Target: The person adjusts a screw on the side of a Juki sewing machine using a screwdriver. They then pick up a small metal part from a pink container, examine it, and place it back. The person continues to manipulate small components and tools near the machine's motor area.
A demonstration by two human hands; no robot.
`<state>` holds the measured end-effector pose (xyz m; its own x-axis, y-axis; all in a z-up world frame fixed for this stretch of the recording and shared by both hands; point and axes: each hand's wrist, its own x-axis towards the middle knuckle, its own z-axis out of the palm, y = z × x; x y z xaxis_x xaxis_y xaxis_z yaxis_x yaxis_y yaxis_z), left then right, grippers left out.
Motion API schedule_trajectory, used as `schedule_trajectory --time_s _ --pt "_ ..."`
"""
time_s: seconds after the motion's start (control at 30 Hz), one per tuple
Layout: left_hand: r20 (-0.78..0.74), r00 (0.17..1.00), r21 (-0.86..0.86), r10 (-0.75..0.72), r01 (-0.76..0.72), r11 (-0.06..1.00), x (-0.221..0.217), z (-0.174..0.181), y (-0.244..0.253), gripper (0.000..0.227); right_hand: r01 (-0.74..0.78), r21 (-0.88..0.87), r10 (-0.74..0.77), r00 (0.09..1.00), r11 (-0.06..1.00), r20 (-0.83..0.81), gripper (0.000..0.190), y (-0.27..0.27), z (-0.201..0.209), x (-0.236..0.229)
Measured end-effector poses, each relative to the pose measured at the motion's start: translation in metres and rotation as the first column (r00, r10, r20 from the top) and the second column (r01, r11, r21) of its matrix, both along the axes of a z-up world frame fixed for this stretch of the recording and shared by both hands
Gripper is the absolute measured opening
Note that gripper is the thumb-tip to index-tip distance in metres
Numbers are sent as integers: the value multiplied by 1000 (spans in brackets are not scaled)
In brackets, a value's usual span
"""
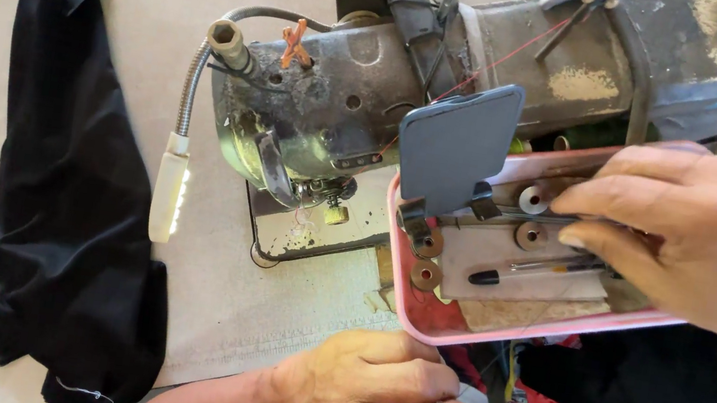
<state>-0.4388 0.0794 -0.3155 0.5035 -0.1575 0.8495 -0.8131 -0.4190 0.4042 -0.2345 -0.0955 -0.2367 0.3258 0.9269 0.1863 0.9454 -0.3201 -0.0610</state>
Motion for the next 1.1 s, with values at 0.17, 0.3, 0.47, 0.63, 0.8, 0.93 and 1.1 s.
schedule_trajectory --time_s 0.17,0.3,0.47,0.63,0.8,0.93,1.1 --pt "7 1000 22 16 -16 1000 0 -8 0 16 43 -180 -9 983 983 184 16 -2 -15 8" --pt "12 999 8 30 -30 1000 1 -6 -2 16 85 -277 -34 983 957 183 13 0 -13 11" --pt "15 1000 39 27 -28 999 3 -8 -1 16 24 -83 -27 999 996 -40 8 4 10 4" --pt "37 999 75 4 -6 997 5 -11 0 16 86 126 -38 937 988 -347 15 -12 12 16" --pt "-11 999 101 -43 44 994 5 -8 3 18 -113 -12 111 985 993 -135 22 -6 13 22" --pt "-42 997 131 -60 65 989 3 -9 6 17 -21 -217 52 989 976 139 27 -4 -4 18" --pt "-131 985 174 -110 132 976 1 -7 15 19 -137 -13 137 990 991 30 9 8 17 15"
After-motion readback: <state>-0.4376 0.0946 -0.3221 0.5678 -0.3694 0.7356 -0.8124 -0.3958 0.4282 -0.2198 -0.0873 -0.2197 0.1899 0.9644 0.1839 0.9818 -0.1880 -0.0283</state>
